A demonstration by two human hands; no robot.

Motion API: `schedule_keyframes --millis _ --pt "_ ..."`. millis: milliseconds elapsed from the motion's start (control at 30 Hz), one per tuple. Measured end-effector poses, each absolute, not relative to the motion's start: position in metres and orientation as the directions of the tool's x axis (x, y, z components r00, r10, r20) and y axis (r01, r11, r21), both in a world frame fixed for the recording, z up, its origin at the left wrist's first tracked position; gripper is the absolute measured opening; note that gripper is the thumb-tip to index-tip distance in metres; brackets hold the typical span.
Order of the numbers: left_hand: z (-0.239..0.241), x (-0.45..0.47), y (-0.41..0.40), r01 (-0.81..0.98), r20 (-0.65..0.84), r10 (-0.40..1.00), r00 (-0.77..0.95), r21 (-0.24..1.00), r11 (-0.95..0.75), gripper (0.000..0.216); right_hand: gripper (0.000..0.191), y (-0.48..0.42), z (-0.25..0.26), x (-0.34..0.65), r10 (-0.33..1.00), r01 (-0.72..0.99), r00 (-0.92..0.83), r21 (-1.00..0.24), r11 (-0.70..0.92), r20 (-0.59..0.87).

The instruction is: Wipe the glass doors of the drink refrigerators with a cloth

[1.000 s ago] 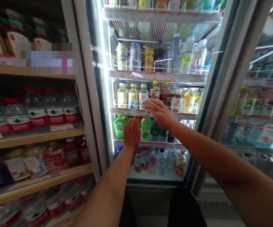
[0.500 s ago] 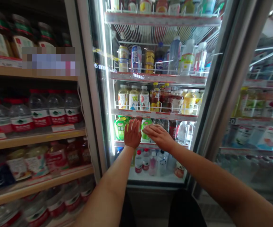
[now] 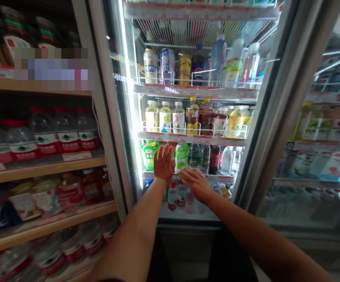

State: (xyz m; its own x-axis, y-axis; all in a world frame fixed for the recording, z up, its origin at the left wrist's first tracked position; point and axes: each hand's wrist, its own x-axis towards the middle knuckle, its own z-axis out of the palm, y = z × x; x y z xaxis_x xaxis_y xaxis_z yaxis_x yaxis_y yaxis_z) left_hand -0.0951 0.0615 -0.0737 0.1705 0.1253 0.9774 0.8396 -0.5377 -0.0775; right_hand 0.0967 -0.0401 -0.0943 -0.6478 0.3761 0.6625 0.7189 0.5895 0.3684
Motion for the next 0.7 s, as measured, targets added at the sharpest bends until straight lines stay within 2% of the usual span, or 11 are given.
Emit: schedule_keyframes --millis 133,333,533,600,700 --pt "-0.074 -0.095 0.061 0.843 0.980 0.112 0.166 -0.082 -0.531 0.060 0.032 -0.038 -0.109 0.097 0.378 0.669 -0.710 0.403 0.624 0.594" --pt "-0.073 -0.094 0.059 0.855 0.981 0.090 0.173 -0.104 -0.508 0.059 0.036 -0.039 -0.103 0.107 0.382 0.664 -0.713 0.393 0.637 0.587" --pt "-0.073 -0.094 0.059 0.839 0.980 0.110 0.168 -0.084 -0.537 0.060 0.031 -0.042 -0.100 0.120 0.408 0.579 -0.802 0.397 0.712 0.437" --pt "-0.074 -0.094 0.059 0.836 0.978 0.130 0.163 -0.067 -0.545 0.060 0.031 -0.044 -0.094 0.126 0.393 0.575 -0.803 0.407 0.710 0.448" --pt "-0.074 -0.094 0.060 0.840 0.980 0.116 0.162 -0.075 -0.538 0.059 0.032 -0.048 -0.080 0.134 0.391 0.642 -0.741 0.403 0.653 0.546"
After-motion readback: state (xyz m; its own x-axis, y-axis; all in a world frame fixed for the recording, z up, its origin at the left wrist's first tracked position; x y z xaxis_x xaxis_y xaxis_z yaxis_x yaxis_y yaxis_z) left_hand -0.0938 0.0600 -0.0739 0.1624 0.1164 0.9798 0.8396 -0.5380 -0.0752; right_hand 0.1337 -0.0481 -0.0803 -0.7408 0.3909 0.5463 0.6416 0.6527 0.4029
